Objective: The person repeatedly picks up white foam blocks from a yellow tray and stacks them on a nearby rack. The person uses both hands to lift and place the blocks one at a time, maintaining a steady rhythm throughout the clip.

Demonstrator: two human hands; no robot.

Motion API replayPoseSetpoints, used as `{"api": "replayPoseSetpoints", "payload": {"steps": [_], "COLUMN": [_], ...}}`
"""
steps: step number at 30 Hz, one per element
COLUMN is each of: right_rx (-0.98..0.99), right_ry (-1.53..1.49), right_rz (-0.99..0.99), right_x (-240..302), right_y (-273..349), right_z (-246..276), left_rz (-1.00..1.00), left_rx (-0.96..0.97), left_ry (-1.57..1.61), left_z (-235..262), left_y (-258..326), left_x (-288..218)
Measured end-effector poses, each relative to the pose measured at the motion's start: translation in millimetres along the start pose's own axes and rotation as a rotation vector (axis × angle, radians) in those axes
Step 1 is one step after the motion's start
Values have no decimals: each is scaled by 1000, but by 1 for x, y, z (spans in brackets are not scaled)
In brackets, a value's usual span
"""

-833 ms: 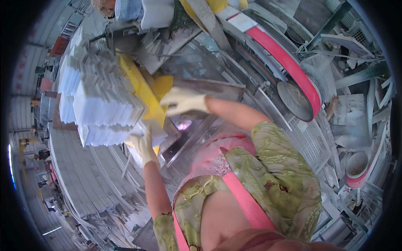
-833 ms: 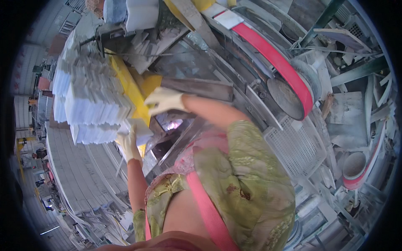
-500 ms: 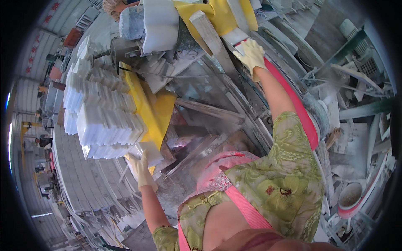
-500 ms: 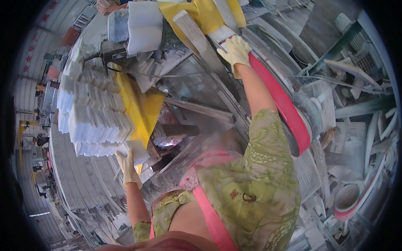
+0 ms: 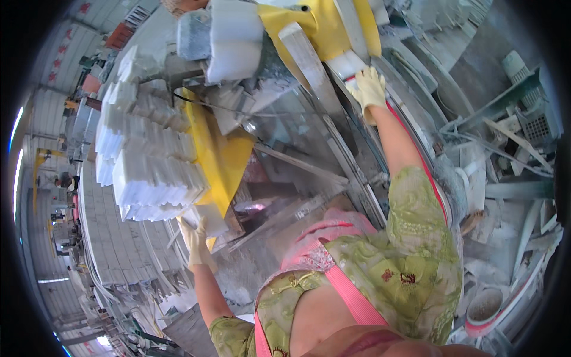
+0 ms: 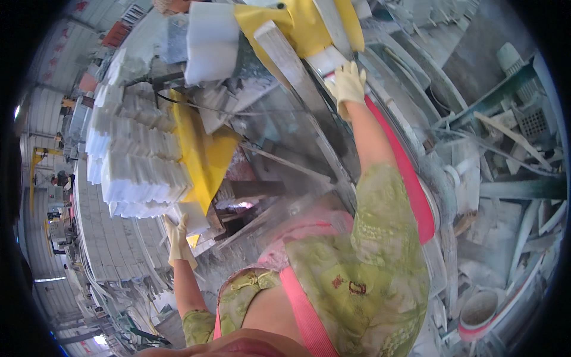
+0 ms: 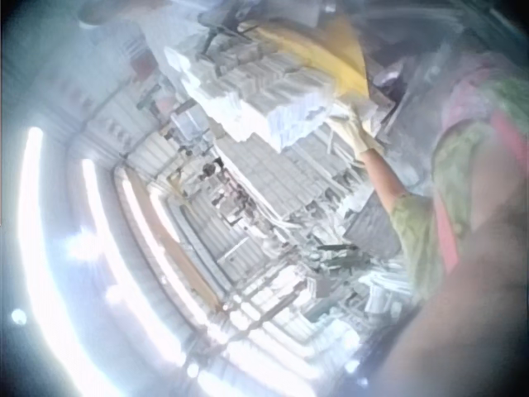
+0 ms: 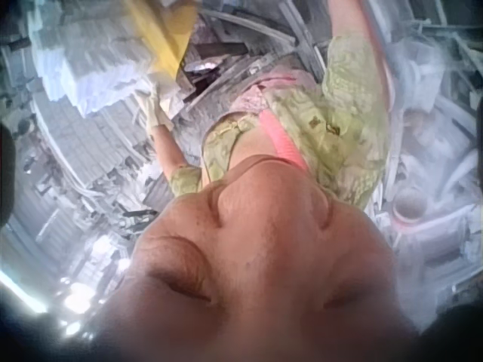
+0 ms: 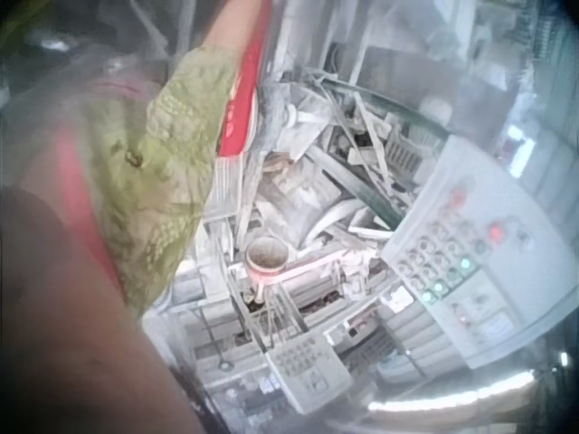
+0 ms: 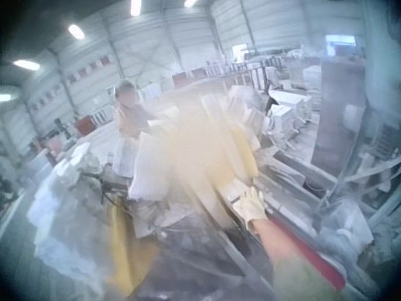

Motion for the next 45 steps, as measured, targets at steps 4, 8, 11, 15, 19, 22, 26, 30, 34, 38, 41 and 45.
{"api": "replayPoseSetpoints", "payload": {"steps": [4,8,11,15,19,22,26,30,34,38,41,45], "right_rx": [-78,-167,-194,-176,-155,-165,-164,-182,-175,-175,-198,-140], "right_ry": [-18,-1,4,20,29,-2,37,76,76,71,87,94], "right_rz": [63,99,117,98,99,120,113,105,91,94,96,55], "right_x": [4,2,-1,-2,-5,-9,-17,-22,-26,-29,-30,-28], "right_y": [11,20,24,31,44,54,66,76,87,97,103,110], "right_z": [-4,-11,-14,-12,-7,-5,-8,-11,-11,-8,-6,-1], "left_rz": [75,-118,-70,-73,-41,-72,-133,-96,-49,-53,-5,-16], "left_rx": [34,-71,-79,-56,-75,-92,-125,-78,-41,-81,-54,-70], "left_ry": [-9,-20,-49,104,-24,6,-38,19,-7,-134,-128,-105], "left_z": [-2,-7,-6,0,1,-4,-10,-10,-9,-9,-11,-13], "left_y": [-9,-5,4,18,22,16,7,4,4,3,1,0], "left_x": [18,15,-4,-35,-41,-31,-15,-9,-11,-12,-10,-7]}}
Point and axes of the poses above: each hand's wrist, its own y-axis away from the middle knuckle, its own z-axis out of the back of the hand, x = y × z, the point moved 1 cm from there along -y, towards the middle knuckle, and after that the axes turned 1 degree about -y, right-handed, at the moved point
